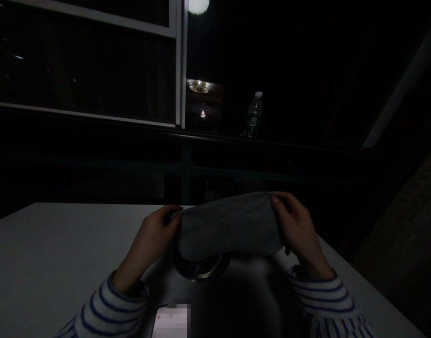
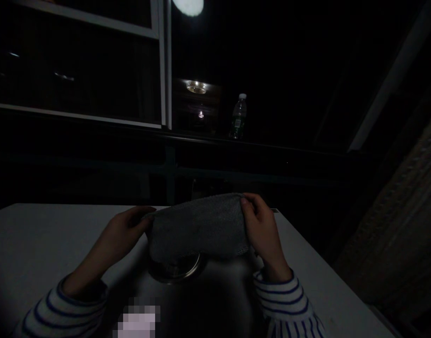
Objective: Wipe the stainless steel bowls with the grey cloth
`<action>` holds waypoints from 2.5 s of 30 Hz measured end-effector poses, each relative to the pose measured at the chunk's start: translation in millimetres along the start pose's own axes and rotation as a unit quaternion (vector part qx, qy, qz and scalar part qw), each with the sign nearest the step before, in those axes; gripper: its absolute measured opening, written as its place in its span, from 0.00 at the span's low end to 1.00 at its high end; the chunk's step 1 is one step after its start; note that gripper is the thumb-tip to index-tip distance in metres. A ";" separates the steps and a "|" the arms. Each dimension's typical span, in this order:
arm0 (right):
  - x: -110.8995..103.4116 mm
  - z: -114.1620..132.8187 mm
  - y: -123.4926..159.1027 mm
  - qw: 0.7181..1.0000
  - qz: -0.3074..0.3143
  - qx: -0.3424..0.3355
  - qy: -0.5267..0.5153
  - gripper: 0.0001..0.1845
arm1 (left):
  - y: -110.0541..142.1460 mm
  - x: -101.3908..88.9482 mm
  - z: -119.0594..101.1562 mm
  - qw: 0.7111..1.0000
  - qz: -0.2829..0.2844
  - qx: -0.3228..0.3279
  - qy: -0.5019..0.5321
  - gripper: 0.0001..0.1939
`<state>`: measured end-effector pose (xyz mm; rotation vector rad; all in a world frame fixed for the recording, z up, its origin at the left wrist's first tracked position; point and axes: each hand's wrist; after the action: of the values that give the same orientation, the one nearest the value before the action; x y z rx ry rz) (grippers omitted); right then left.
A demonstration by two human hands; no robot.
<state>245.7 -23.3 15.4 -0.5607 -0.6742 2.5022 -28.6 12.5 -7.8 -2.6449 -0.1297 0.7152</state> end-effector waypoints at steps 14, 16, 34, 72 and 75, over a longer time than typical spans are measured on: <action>18.7 22.0 22.0 0.939 0.078 0.135 -0.307 0.17 | 40.1 25.1 -37.5 0.956 0.245 0.100 0.130 0.24; 19.5 24.6 23.1 0.928 0.073 0.151 -0.334 0.18 | 41.7 30.9 -38.3 0.944 0.270 0.078 0.174 0.24; 33.7 19.1 30.9 0.984 0.142 0.054 -0.097 0.30 | 36.0 31.5 -45.4 0.912 0.101 -0.178 0.356 0.15; 20.1 0.6 8.9 0.978 0.130 0.097 -0.130 0.18 | -3.5 -6.8 -7.0 0.935 -0.034 -0.191 0.296 0.22; 18.8 -3.7 5.5 0.981 0.128 0.095 -0.108 0.14 | -4.2 -13.1 -6.6 0.921 0.013 -0.190 0.340 0.20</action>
<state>230.7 -15.9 4.6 -0.3265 -0.4555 2.8588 -36.6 11.6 5.2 -3.0977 -0.0358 -0.2859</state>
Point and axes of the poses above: each hand's wrist, its own y-axis away from the middle knuckle, its own x-axis out of the palm, z = x × y
